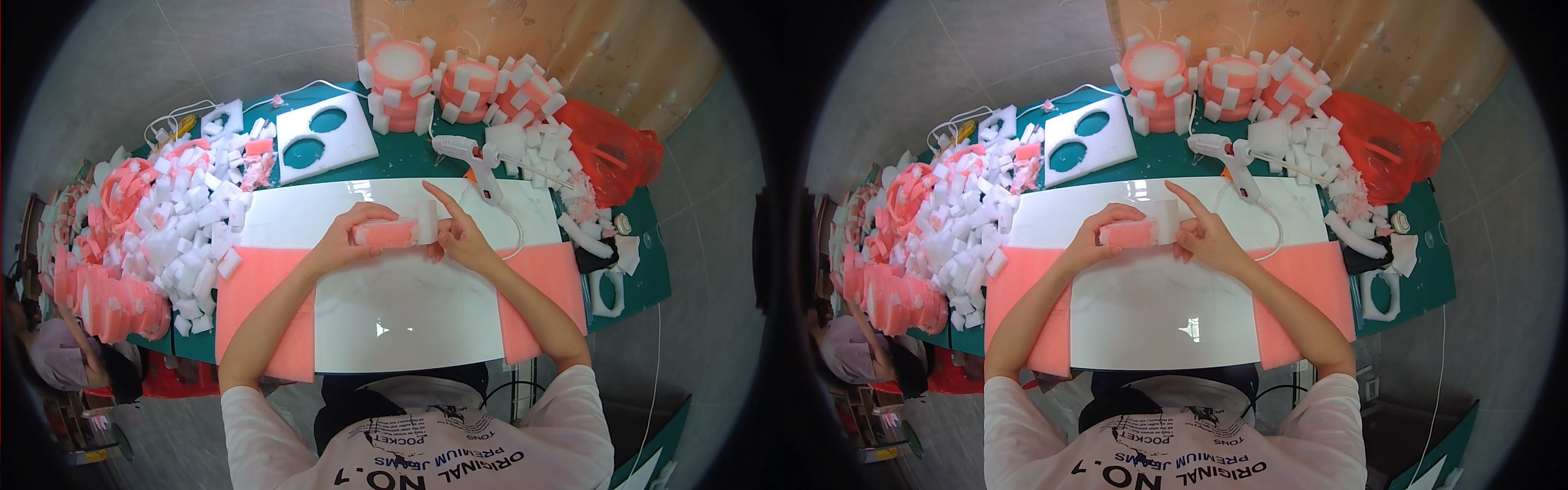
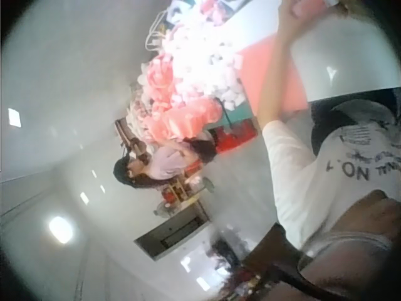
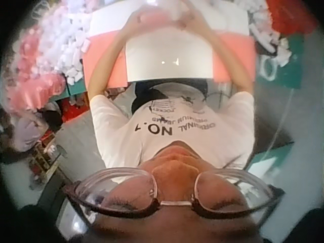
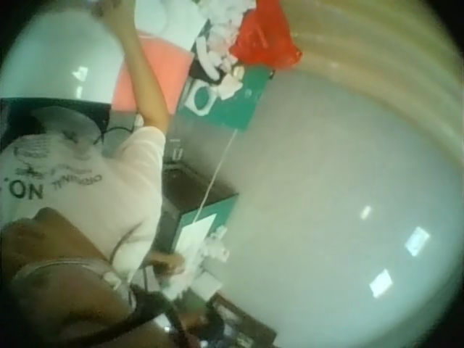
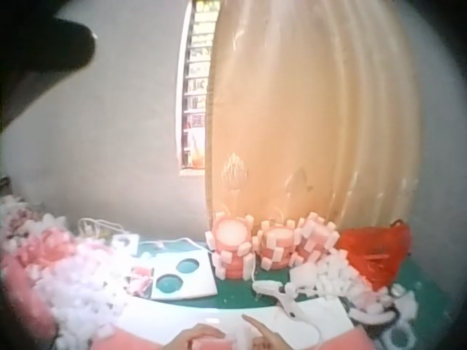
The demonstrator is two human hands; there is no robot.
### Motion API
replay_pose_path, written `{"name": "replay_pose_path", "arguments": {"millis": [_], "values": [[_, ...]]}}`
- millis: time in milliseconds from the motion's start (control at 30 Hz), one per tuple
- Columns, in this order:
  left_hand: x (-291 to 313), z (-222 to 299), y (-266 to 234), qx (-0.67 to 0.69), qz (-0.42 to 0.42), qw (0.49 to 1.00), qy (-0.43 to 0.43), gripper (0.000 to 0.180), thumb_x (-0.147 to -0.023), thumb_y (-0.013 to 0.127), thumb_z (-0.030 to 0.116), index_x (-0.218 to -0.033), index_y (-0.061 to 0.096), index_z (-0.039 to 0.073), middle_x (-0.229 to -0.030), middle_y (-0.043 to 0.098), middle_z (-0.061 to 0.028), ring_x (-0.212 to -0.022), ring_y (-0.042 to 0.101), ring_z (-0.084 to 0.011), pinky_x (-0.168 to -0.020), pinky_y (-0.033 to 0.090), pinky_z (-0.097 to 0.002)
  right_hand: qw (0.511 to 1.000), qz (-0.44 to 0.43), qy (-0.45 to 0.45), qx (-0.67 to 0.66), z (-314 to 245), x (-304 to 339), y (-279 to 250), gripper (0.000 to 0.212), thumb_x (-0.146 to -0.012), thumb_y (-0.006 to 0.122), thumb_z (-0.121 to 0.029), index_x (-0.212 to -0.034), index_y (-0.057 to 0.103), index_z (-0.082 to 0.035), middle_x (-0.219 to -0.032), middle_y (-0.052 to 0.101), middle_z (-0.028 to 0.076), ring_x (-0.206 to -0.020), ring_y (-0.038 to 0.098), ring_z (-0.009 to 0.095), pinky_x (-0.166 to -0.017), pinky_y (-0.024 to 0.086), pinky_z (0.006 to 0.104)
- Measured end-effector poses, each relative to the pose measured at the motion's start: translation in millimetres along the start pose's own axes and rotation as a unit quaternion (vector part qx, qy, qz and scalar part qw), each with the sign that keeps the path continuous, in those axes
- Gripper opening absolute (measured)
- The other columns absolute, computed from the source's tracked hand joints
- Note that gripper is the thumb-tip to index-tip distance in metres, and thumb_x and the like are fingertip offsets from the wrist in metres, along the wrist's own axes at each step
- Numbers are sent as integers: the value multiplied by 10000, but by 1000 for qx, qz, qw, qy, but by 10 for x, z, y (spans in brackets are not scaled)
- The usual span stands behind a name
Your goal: Using a hot glue gun to assemble small pink and white foam pieces into cylindrical structures.
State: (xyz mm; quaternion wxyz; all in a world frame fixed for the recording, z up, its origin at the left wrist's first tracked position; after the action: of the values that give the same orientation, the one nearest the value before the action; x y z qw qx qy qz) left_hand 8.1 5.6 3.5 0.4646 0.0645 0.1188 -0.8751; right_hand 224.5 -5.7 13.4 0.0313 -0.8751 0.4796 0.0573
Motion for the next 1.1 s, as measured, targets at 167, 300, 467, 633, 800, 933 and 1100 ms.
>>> {"name": "replay_pose_path", "arguments": {"millis": [167,300,467,633,800,933,1100], "values": [[7,15,1,-42,-8,999,15,484,-610,671,160,-1067,551,57,-1105,525,-69,-1063,446,-210,-924,342,-333,997,-27,64,14,73,-31,-7,402,-879,472,-181,-1260,391,-81,-562,548,27,-501,528,91,-509,437,222],[0,34,14,-64,-19,997,29,490,-583,672,137,-1051,552,57,-1096,535,-67,-1068,444,-222,-936,331,-341,994,-63,92,0,133,-33,-27,325,-874,478,-172,-1180,479,-58,-544,541,19,-492,523,84,-507,421,219],[-3,25,13,-68,-25,997,31,499,-572,670,127,-1051,545,54,-1097,533,-73,-1067,450,-222,-929,339,-335,994,-81,77,10,154,-33,-52,415,-862,519,-293,-1190,471,-44,-734,579,29,-520,508,82,-525,444,224],[5,25,13,-69,-19,997,30,504,-574,671,128,-1055,542,52,-1094,529,-83,-1056,464,-223,-923,347,-327,995,-61,64,36,85,-33,-22,386,-867,515,-309,-1160,490,-59,-558,546,16,-491,514,80,-516,412,216],[-7,4,18,-68,-21,997,32,502,-577,674,134,-1054,543,48,-1094,528,-84,-1057,468,-219,-921,350,-325,995,-58,62,46,104,-25,-34,410,-861,514,-357,-1139,494,-55,-550,543,13,-487,510,76,-519,400,211],[4,5,6,-64,-24,997,27,497,-576,673,133,-1049,547,47,-1094,528,-83,-1055,471,-217,-923,351,-325,994,-62,64,57,57,-30,-20,409,-858,521,-358,-1123,492,-47,-543,540,7,-482,504,68,-522,396,207],[-1,13,11,-60,-20,998,22,492,-581,667,142,-1048,548,44,-1094,527,-85,-1052,474,-216,-923,351,-323,995,-54,54,60,66,-17,-31,464,-850,517,-389,-1153,485,-39,-558,529,5,-488,503,71,-519,408,210]]}}
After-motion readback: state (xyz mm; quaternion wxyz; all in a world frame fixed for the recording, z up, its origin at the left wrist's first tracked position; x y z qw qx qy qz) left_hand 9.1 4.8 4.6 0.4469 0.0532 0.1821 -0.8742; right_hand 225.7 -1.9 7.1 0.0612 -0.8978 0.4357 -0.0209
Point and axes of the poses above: each hand's wrist, its own x-axis away from the middle knuckle, its own y-axis out of the palm, z = x × y, the point moved 2 cm from there along -x, towards the middle knuckle
